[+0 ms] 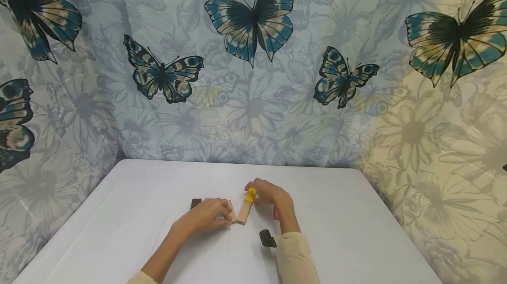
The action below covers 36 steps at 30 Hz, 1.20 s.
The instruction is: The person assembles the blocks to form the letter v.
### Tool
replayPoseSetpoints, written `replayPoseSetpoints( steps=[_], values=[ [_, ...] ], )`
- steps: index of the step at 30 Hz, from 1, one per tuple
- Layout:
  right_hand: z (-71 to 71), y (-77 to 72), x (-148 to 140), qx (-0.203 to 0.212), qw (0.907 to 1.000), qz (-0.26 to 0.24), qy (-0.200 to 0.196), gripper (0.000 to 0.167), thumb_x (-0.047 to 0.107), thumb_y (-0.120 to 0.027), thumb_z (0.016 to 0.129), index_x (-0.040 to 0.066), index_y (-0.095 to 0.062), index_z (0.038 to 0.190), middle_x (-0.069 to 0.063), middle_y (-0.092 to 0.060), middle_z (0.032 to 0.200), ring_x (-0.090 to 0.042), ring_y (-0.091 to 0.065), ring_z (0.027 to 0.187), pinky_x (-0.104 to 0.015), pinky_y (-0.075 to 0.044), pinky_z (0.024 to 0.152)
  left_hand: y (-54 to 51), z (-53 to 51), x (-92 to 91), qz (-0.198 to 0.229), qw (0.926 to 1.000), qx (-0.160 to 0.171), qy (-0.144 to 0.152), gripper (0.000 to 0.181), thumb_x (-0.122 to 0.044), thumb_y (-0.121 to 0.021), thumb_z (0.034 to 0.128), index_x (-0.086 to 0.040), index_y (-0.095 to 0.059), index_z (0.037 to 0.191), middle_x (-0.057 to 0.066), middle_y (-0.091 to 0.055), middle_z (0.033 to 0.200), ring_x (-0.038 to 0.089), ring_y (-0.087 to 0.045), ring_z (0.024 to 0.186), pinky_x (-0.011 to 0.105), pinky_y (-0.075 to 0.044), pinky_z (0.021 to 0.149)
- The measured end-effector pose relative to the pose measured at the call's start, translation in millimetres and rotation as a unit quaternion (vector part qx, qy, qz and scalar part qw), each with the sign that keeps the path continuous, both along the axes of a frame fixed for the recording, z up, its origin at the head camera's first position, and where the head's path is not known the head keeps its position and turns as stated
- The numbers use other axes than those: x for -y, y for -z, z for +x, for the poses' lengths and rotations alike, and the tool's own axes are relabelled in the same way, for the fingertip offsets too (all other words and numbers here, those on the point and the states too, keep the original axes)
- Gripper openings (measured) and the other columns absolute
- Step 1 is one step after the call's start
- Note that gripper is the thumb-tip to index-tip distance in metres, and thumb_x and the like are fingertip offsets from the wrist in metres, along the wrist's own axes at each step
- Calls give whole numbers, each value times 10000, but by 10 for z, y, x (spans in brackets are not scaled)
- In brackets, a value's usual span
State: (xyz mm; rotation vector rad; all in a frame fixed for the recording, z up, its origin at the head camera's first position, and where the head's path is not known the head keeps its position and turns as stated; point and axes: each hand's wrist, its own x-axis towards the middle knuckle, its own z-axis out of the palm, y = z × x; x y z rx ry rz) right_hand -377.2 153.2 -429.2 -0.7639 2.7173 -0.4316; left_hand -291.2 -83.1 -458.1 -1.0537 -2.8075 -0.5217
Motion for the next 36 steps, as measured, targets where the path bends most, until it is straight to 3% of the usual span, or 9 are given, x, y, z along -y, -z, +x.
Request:
replayPoseSetpoints(
  steps=[18,23,31,36],
  values=[
    [2,-18,3,50,10000,-79,-11,450,-9,-780,879,126,-691,1299,-115,-657,1305,-306,-608,1252,-554,-458,1170,-5,0,1,22,10000,-31,78,89,-258,-843,884,-179,-840,923,-102,-722,957,2,-622,856,215,-557,825],
    [1,-32,-18,-18,9999,-65,84,509,10,-782,888,134,-648,1364,-139,-625,1382,-329,-592,1315,-561,-459,1169,-23,10,-4,25,9999,-50,97,88,-252,-843,882,-178,-843,930,-108,-721,959,10,-636,874,218,-562,839],
    [118,-193,-134,-217,9996,-108,123,613,18,-791,899,109,-563,1460,-195,-585,1421,-374,-580,1327,-567,-494,1123,-30,30,-7,133,9995,-201,210,64,-229,-840,883,-168,-834,901,-99,-726,953,29,-651,882,232,-567,841],
    [246,-291,-272,-268,9996,51,124,609,11,-782,903,109,-561,1461,-186,-598,1373,-383,-601,1275,-572,-520,1070,-29,46,13,139,9998,-94,109,57,-226,-840,885,-172,-835,901,-104,-727,965,36,-657,902,247,-570,858]
  ],
)
